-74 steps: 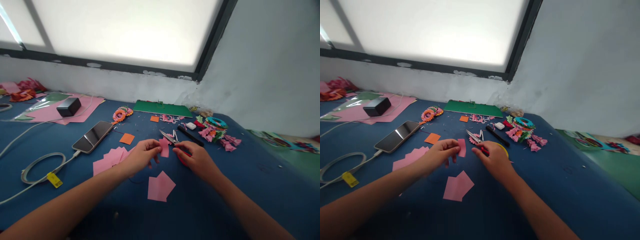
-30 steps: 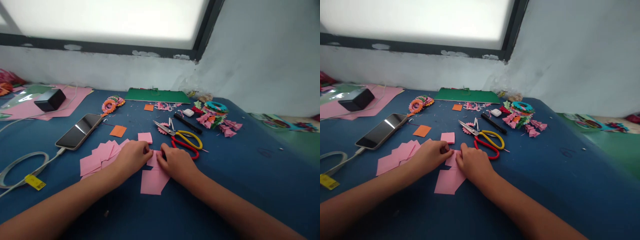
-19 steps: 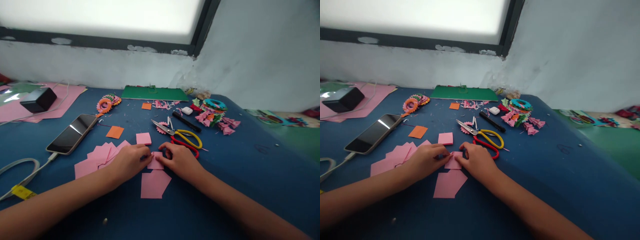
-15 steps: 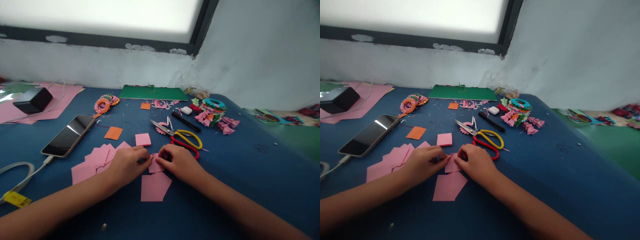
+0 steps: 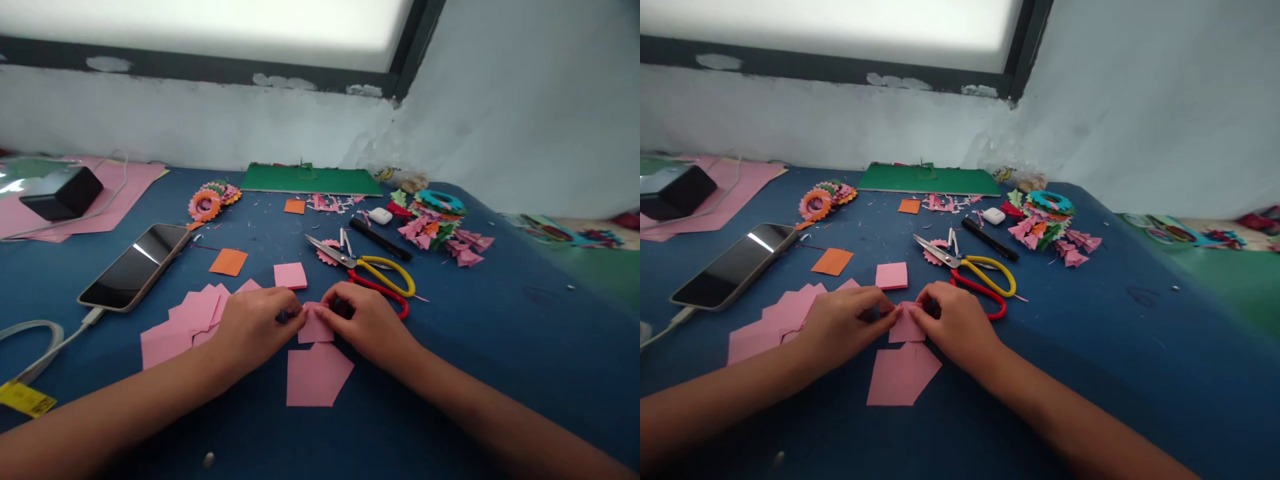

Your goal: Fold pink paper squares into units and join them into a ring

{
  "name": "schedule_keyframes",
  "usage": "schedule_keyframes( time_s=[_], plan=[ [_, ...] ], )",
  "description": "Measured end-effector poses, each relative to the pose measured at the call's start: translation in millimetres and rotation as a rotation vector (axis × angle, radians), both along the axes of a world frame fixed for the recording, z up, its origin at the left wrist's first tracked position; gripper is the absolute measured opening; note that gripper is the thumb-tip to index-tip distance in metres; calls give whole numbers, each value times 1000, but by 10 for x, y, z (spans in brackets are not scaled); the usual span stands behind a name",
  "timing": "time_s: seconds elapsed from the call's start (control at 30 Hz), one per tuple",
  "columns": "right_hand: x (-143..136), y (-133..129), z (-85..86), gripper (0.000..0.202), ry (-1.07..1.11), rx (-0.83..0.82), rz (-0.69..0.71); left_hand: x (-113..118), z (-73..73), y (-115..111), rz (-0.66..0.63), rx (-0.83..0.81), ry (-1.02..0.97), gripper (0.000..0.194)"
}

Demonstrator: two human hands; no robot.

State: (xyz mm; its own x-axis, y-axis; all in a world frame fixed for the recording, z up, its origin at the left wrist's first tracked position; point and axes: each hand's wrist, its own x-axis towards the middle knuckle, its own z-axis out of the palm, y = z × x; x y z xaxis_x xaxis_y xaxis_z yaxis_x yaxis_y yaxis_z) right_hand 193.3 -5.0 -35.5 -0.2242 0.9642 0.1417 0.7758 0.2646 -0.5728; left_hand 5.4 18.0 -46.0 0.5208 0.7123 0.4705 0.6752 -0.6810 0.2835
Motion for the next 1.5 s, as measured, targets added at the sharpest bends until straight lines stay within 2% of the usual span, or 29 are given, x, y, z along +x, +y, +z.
schedule_keyframes(
  time_s=[0.2,0.43,0.6,0.77,1.0,1.17,1.37,1.5],
  plan=[
    [-45,3,-58,13,-91,71,-72,8,-52,15,-98,68,90,23],
    [-59,38,-73,6,-150,56,-112,2,-110,23,-157,153,106,25],
    [-22,24,-68,19,-129,51,-31,9,-113,9,-146,187,95,23],
    [11,3,-68,17,-116,53,32,18,-97,3,-110,193,110,24],
    [8,4,-70,10,-87,73,18,10,-101,6,-107,203,141,26],
    [27,-36,-86,2,-63,126,47,-3,-100,-1,-161,199,154,26],
    [115,-96,-164,15,-75,241,195,-11,-93,6,-264,200,178,22],
    [122,-78,-205,19,-94,288,235,-13,-94,13,-296,212,191,18]
  ],
)
